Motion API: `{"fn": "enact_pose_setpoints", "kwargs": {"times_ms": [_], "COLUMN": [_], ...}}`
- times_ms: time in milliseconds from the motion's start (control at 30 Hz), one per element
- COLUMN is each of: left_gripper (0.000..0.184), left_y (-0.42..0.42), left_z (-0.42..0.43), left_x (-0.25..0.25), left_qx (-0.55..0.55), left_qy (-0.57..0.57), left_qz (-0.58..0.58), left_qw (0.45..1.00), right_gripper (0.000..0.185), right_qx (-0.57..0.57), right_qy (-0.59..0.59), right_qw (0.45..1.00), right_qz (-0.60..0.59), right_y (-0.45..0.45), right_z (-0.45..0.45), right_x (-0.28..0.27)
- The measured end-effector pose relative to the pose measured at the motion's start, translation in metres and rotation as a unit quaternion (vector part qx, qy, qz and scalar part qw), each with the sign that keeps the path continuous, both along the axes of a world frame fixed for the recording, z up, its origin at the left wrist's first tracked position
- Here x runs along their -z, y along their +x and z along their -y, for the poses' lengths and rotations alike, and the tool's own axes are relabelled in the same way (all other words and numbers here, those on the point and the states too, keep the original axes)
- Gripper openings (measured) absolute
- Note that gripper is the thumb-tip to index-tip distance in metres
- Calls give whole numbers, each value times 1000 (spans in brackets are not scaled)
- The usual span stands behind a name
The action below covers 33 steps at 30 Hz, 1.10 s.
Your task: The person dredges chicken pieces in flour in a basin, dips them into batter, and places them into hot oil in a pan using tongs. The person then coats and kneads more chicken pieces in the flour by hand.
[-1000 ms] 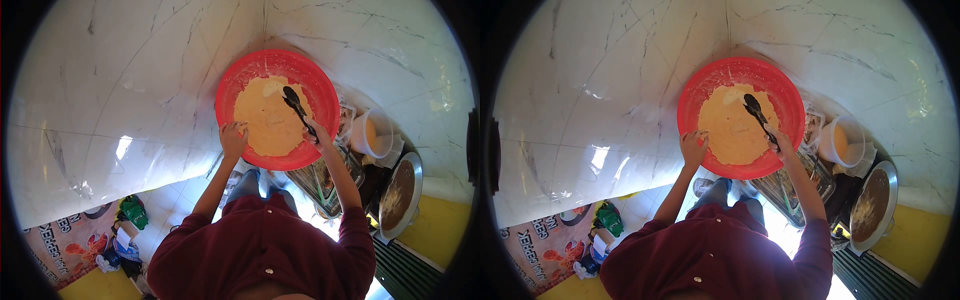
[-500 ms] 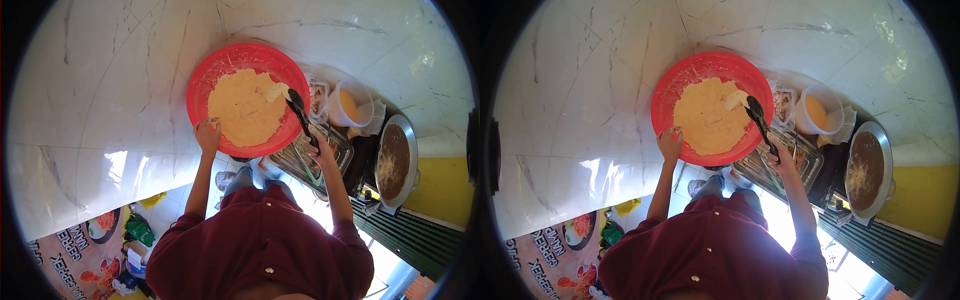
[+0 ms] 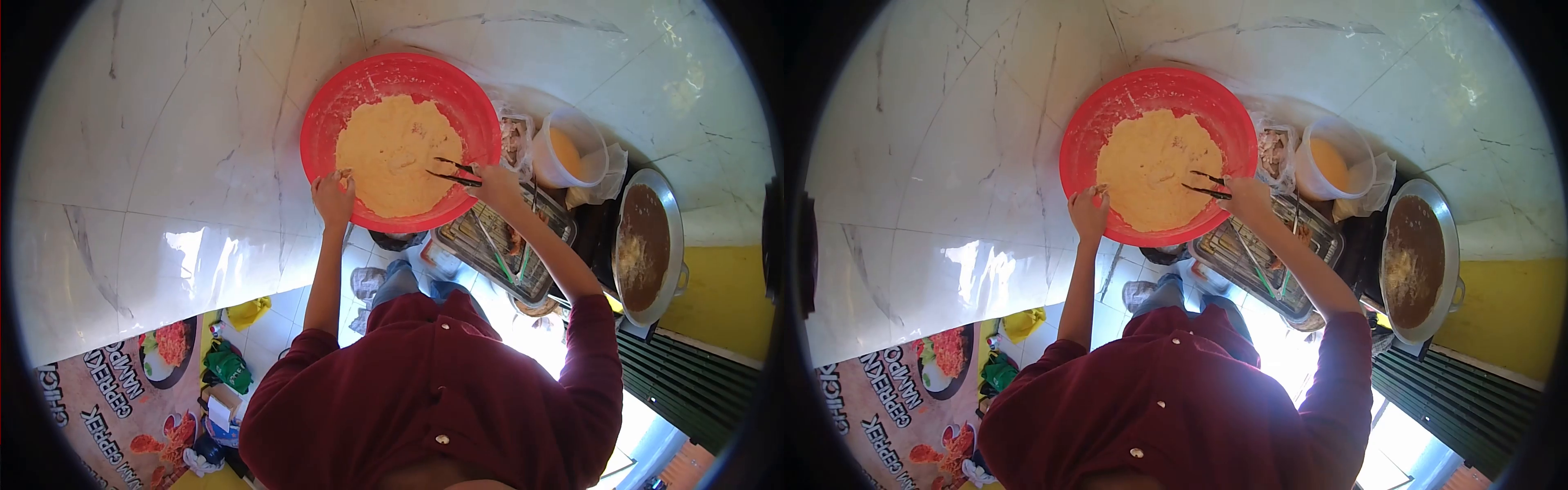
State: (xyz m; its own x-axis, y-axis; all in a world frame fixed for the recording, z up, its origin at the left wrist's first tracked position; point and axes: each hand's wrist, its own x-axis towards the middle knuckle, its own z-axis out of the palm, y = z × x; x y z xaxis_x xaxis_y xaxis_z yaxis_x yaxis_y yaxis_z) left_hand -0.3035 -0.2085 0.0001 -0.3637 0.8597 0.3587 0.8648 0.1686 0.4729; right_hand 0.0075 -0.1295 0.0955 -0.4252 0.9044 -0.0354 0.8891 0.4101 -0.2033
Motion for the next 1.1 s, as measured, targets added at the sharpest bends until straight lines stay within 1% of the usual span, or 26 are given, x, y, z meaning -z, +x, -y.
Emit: {"fn": "enact_pose_setpoints", "kwargs": {"times_ms": [33, 67, 133, 167, 233, 267, 333, 367, 433, 467, 533, 633, 667, 733, 867, 933, 967, 1033, 1067, 1100], "left_gripper": [17, 17, 17, 17, 17, 17, 17, 17, 16, 16, 16, 15, 15, 15, 15, 15, 15, 15, 15, 15], "left_y": [0, -1, -1, -1, 0, 0, 0, 0, 0, 0, 1, 1, 1, 1, 0, 0, 1, 1, 0, 0], "left_z": [0, 1, 1, 1, 1, 0, 1, 1, 1, 1, 0, 0, 0, -1, -1, -2, -2, -2, -2, -2], "left_x": [0, 0, 0, 0, 0, 0, -1, -2, -2, -3, -5, -7, -7, -6, -6, -6, -6, -6, -6, -5], "left_qx": [5, 2, 4, 3, 4, 3, 5, 3, 5, 3, 2, -1, -3, -7, -9, -11, -12, -10, -11, -12], "left_qy": [3, 2, 9, 9, 16, 17, 16, 17, 13, 13, 9, -5, -4, -4, -7, -11, -12, -10, -12, -11], "left_qz": [6, 6, 5, 6, 8, 9, 13, 13, 18, 17, 25, 25, 24, 14, 14, 12, 11, 13, 13, 10], "left_qw": [1000, 1000, 1000, 1000, 1000, 1000, 1000, 1000, 1000, 1000, 1000, 1000, 1000, 1000, 1000, 1000, 1000, 1000, 1000, 1000], "right_gripper": [30, 30, 30, 30, 30, 30, 30, 30, 31, 31, 33, 32, 32, 47, 51, 50, 50, 50, 50, 50], "right_qx": [-35, -38, -34, -36, -58, -59, -95, -96, -202, -204, -239, -271, -273, -262, -248, -242, -243, -226, -227, -208], "right_qy": [9, 8, -40, -41, -27, -27, 3, 3, 34, 35, -15, -6, -5, -54, -80, -107, -108, -141, -142, -187], "right_qw": [999, 999, 998, 998, 994, 994, 984, 984, 971, 971, 953, 949, 949, 941, 939, 947, 946, 955, 954, 953], "right_qz": [15, 14, 43, 44, 84, 85, 152, 152, 121, 121, 185, 159, 159, 206, 224, 184, 183, 133, 132, 116], "right_y": [-3, -3, -1, 0, 0, -2, -8, -9, -12, -15, -22, -24, -24, -27, -28, -23, -19, -16, -15, -14], "right_z": [0, -2, -8, -14, -28, -36, -56, -68, -89, -99, -116, -132, -137, -144, -158, -166, -168, -166, -165, -162], "right_x": [2, 2, -8, -11, -16, -16, -15, -9, 8, 12, 15, 25, 29, 30, 36, 40, 42, 34, 30, 24]}}
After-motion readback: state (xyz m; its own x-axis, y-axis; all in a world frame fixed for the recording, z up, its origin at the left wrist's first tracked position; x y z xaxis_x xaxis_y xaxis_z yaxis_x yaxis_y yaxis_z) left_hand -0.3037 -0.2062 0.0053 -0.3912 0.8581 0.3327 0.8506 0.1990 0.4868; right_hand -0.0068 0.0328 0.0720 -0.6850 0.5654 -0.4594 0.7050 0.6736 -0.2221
